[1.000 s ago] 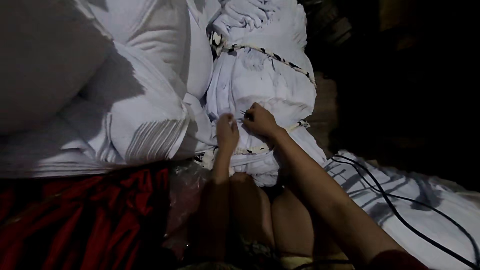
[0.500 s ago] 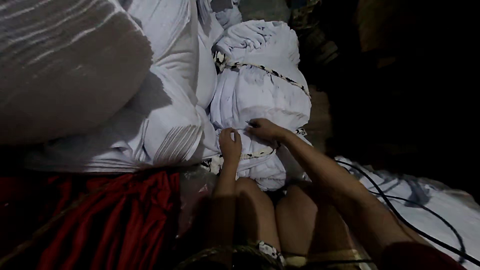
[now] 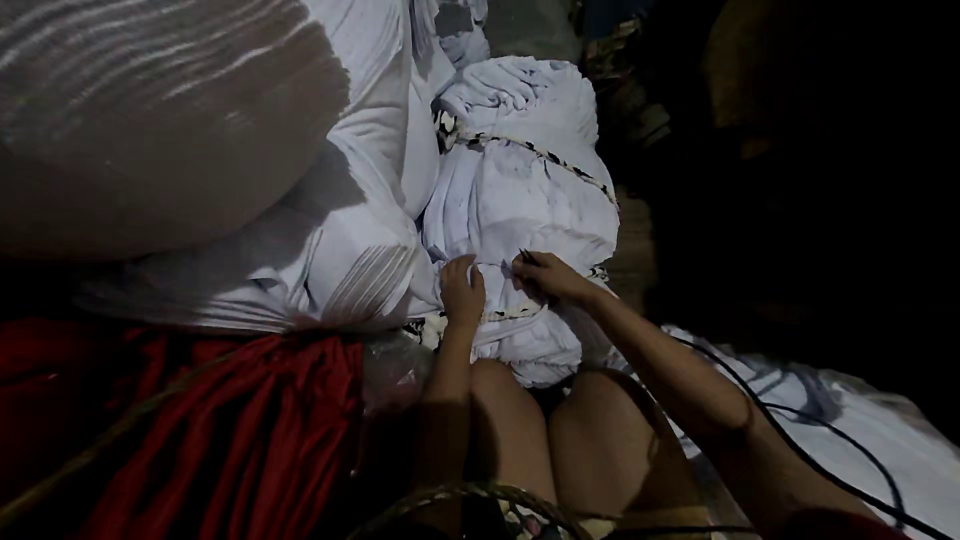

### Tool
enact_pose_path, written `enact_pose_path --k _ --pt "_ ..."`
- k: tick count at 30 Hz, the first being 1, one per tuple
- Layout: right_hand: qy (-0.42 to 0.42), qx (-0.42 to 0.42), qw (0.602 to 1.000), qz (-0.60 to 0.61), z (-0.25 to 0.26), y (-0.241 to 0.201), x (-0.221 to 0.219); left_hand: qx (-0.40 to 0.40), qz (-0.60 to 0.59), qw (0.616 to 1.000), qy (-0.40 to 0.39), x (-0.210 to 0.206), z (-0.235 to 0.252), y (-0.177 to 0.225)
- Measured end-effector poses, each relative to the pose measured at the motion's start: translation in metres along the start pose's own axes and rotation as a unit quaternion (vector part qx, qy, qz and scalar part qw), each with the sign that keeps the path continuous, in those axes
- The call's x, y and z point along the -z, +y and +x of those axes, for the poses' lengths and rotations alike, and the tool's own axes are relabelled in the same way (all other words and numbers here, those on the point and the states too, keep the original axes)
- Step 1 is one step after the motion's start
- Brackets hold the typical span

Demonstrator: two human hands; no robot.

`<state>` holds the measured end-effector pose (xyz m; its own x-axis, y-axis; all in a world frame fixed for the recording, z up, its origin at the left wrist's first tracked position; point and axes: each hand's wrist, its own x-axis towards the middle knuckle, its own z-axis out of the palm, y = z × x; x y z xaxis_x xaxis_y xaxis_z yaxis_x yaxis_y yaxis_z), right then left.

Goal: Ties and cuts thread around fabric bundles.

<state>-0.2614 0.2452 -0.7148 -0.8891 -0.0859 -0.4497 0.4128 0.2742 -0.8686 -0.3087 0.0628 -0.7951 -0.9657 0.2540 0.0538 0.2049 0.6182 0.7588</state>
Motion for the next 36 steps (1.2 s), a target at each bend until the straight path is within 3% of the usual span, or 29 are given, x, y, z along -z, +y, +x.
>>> enact_pose_path --k 3,6,8,11,14,19,22,25,27,30,32,34,36 --pt "-0.017 -0.072 0.985 -0.159 0.026 -0.022 0.01 -0.079 0.014 0.997 -0.001 -0.006 0.0 -0.005" --pt "-0.018 -0.052 0.969 -0.242 0.048 -0.031 0.013 -0.073 0.03 0.996 -0.038 -0.003 0.002 0.0" --pt "0.002 0.011 0.982 -0.188 0.041 -0.021 0.015 -0.073 0.039 0.995 -0.049 -0.001 0.002 0.001" --pt "0.05 0.079 0.996 -0.005 -0.01 -0.011 0.007 -0.074 0.035 0.995 -0.065 0.002 0.003 0.004" --pt "0.022 0.037 0.992 0.121 -0.037 0.0 0.001 -0.077 0.032 0.994 -0.071 0.002 0.004 0.005" --pt "-0.014 -0.096 0.993 0.073 -0.017 -0.017 0.013 -0.069 0.063 0.993 -0.078 0.002 0.005 0.008" --pt "0.03 -0.015 0.993 0.115 -0.019 -0.021 0.015 -0.053 0.06 0.993 -0.083 0.002 0.006 0.008" --pt "0.016 0.079 0.981 0.176 -0.048 -0.017 0.015 -0.051 0.045 0.995 -0.069 0.002 0.007 0.007" --pt "0.006 0.075 0.973 0.22 -0.063 -0.002 0.012 -0.057 0.044 0.995 -0.066 0.001 0.004 0.007" --pt "-0.01 0.005 0.965 0.263 -0.061 0.013 0.019 -0.074 0.045 0.995 -0.057 0.0 0.004 0.005" --pt "0.025 -0.026 0.97 0.239 -0.054 0.011 0.022 -0.071 0.043 0.995 -0.056 0.001 0.004 0.005" --pt "0.073 0.006 0.966 0.248 -0.054 0.002 0.02 -0.068 0.04 0.995 -0.061 0.002 0.004 0.006" --pt "0.068 0.075 0.957 0.272 -0.065 -0.009 0.014 -0.066 0.038 0.994 -0.08 0.004 0.004 0.006"
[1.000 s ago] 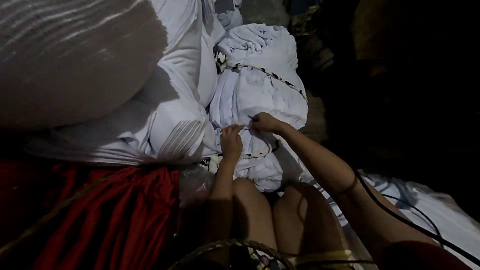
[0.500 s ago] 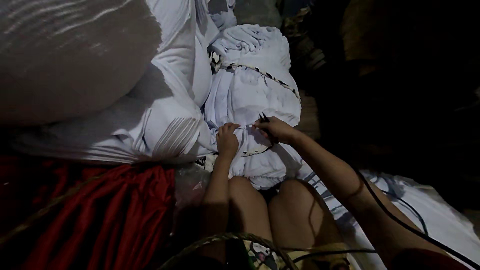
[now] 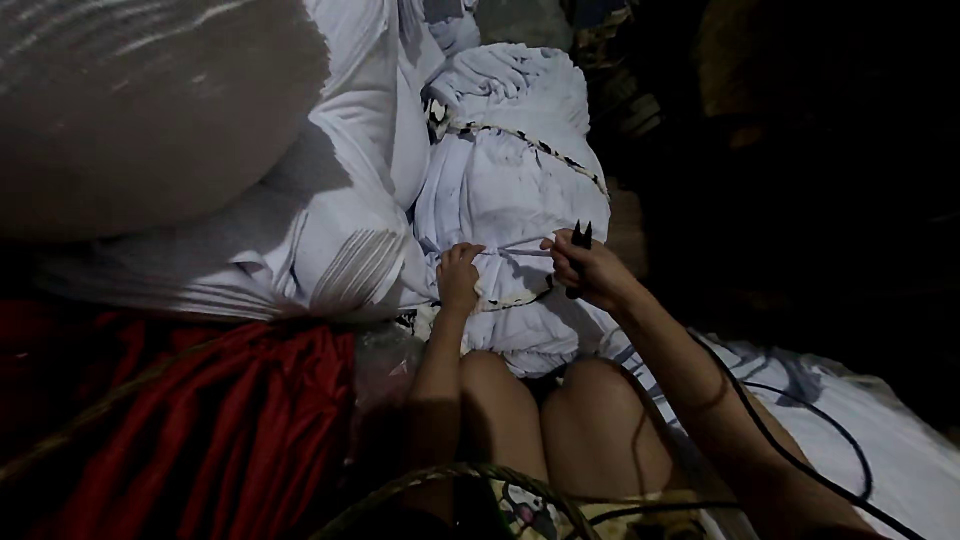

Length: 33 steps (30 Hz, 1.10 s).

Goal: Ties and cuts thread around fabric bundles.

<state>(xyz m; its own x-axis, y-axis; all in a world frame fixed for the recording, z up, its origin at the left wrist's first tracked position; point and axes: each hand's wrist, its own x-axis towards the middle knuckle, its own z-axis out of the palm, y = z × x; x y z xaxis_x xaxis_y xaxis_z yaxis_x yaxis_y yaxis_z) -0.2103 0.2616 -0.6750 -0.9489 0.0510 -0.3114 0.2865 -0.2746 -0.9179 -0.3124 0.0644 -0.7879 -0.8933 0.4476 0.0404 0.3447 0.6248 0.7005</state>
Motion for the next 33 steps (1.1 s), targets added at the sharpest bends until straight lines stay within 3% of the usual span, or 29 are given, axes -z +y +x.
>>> enact_pose_path --k 3,6,9,12,16,19,21,23,27,29,31,33 --pt "-0.023 0.075 0.992 0.102 -0.019 0.004 -0.007 -0.009 -0.009 1.0 0.014 -0.003 0.0 -0.005" --pt "-0.014 0.038 0.972 0.233 -0.022 0.016 0.004 -0.011 -0.02 1.0 0.017 -0.003 0.0 -0.005" --pt "0.005 -0.003 0.991 0.131 -0.017 0.01 0.01 -0.019 -0.015 1.0 0.017 -0.003 -0.001 -0.007" --pt "0.02 0.061 0.998 0.024 -0.024 -0.006 -0.002 -0.004 -0.018 1.0 0.007 -0.002 0.001 -0.005" --pt "-0.015 0.12 0.987 0.101 -0.033 -0.001 0.005 -0.012 -0.02 1.0 0.017 -0.002 0.0 -0.006" --pt "-0.059 0.064 0.971 0.221 -0.031 0.007 0.008 -0.018 -0.015 0.999 0.022 -0.001 0.0 -0.004" --pt "-0.047 0.018 0.986 0.157 -0.027 0.002 0.004 -0.019 -0.014 1.0 0.02 -0.002 -0.001 -0.004" --pt "0.015 0.035 0.999 0.03 -0.025 -0.011 0.0 -0.018 -0.012 1.0 0.021 -0.003 0.0 -0.004" --pt "0.026 0.272 0.962 0.021 -0.044 -0.057 0.006 -0.014 -0.009 1.0 0.022 -0.003 0.002 -0.006" --pt "0.04 0.344 0.938 -0.016 -0.04 -0.086 0.018 -0.016 -0.007 1.0 0.023 -0.005 -0.002 -0.007" --pt "0.116 0.302 0.943 -0.074 -0.022 -0.099 0.031 -0.021 -0.022 0.999 0.032 -0.004 -0.001 -0.004" --pt "0.232 0.204 0.938 -0.16 0.001 -0.099 0.041 -0.056 -0.03 0.997 0.049 -0.002 0.002 0.0"
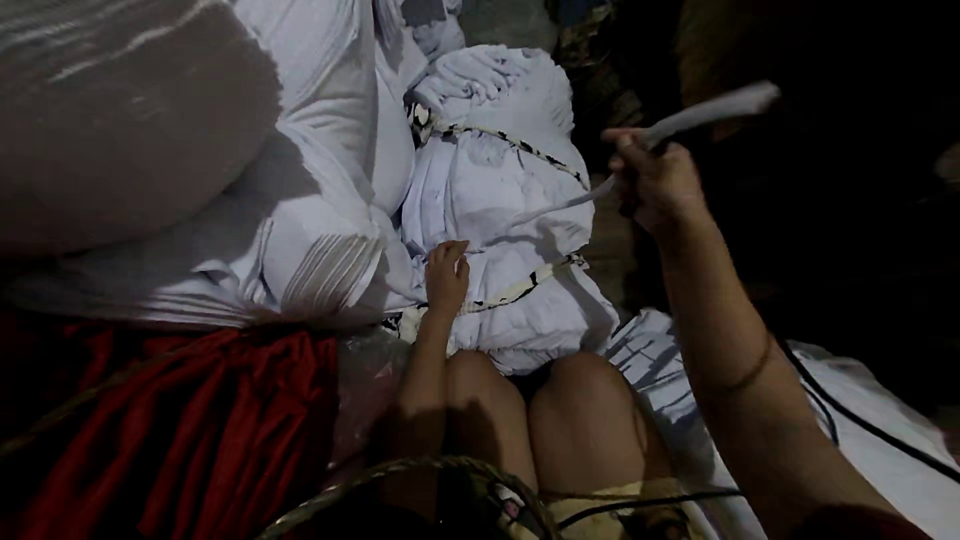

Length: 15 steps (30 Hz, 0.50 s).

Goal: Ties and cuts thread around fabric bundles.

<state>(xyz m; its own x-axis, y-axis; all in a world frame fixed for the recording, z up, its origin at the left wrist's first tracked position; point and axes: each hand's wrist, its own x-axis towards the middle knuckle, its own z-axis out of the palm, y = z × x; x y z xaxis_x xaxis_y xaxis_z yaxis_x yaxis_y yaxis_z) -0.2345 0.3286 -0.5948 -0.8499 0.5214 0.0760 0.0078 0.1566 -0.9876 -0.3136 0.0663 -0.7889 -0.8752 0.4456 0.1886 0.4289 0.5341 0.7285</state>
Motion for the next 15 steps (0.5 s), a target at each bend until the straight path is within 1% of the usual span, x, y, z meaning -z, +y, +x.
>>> enact_pose_path --k 1,2,3,4,6,9,11,15 --pt "0.02 -0.046 0.996 -0.078 0.008 0.009 0.001 -0.034 0.006 0.999 0.002 0.001 0.003 0.003" --pt "0.019 -0.088 0.986 -0.139 0.013 0.019 0.003 -0.069 0.015 0.997 -0.003 0.003 0.006 0.006" --pt "0.02 -0.122 0.979 -0.163 0.015 0.029 0.004 -0.097 0.027 0.995 -0.016 0.005 0.011 0.011" --pt "0.025 -0.138 0.975 -0.17 0.013 0.038 0.003 -0.109 0.043 0.992 -0.046 0.008 0.017 0.017" --pt "0.022 -0.153 0.97 -0.188 0.003 0.045 -0.004 -0.11 0.086 0.983 -0.116 0.015 0.031 0.03" --pt "-0.031 -0.175 0.963 -0.203 -0.011 0.053 -0.012 -0.12 0.147 0.967 -0.171 0.019 0.044 0.04" --pt "-0.061 -0.183 0.961 -0.2 -0.014 0.059 -0.017 -0.129 0.169 0.96 -0.184 0.02 0.046 0.042" --pt "-0.098 -0.17 0.964 -0.179 -0.023 0.072 -0.032 -0.089 0.179 0.964 -0.177 0.016 0.046 0.047"
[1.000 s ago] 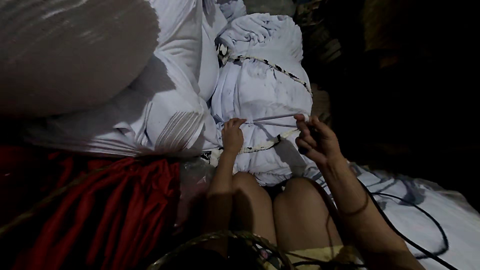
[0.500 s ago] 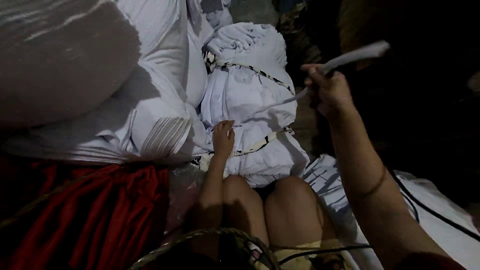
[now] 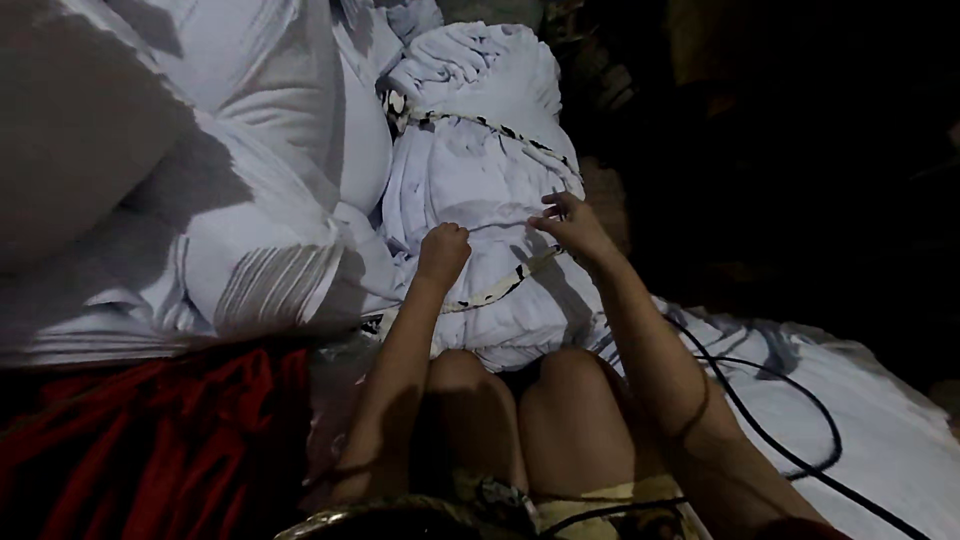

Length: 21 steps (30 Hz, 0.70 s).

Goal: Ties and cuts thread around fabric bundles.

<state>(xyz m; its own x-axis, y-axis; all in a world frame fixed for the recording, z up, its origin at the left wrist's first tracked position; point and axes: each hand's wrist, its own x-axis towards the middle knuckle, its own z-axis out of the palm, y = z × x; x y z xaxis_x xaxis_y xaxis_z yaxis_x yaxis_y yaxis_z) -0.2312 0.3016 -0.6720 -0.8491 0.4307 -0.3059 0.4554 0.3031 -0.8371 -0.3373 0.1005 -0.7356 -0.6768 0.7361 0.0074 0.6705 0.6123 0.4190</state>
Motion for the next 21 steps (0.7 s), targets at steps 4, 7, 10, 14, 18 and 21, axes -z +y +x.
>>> enact_pose_path --k 4,7,10,14,18,21 --pt "-0.045 0.016 0.999 0.009 0.002 0.001 -0.033 0.052 -0.013 0.998 0.041 -0.011 0.004 0.002" --pt "-0.062 0.018 0.998 0.012 0.01 0.004 -0.06 0.073 -0.045 0.992 0.092 -0.023 0.003 0.0" --pt "-0.041 0.019 0.999 0.014 0.018 0.011 -0.078 0.126 -0.161 0.972 0.114 -0.025 0.005 0.0" --pt "-0.024 0.045 0.999 0.005 0.026 0.019 -0.091 0.181 -0.281 0.939 0.078 -0.017 0.005 -0.003" --pt "-0.05 0.057 0.997 -0.01 0.036 0.016 -0.099 0.168 -0.291 0.94 0.064 -0.014 0.005 -0.008" --pt "-0.06 0.052 0.996 -0.037 0.044 0.012 -0.102 0.155 -0.29 0.943 0.056 -0.015 0.009 -0.013"
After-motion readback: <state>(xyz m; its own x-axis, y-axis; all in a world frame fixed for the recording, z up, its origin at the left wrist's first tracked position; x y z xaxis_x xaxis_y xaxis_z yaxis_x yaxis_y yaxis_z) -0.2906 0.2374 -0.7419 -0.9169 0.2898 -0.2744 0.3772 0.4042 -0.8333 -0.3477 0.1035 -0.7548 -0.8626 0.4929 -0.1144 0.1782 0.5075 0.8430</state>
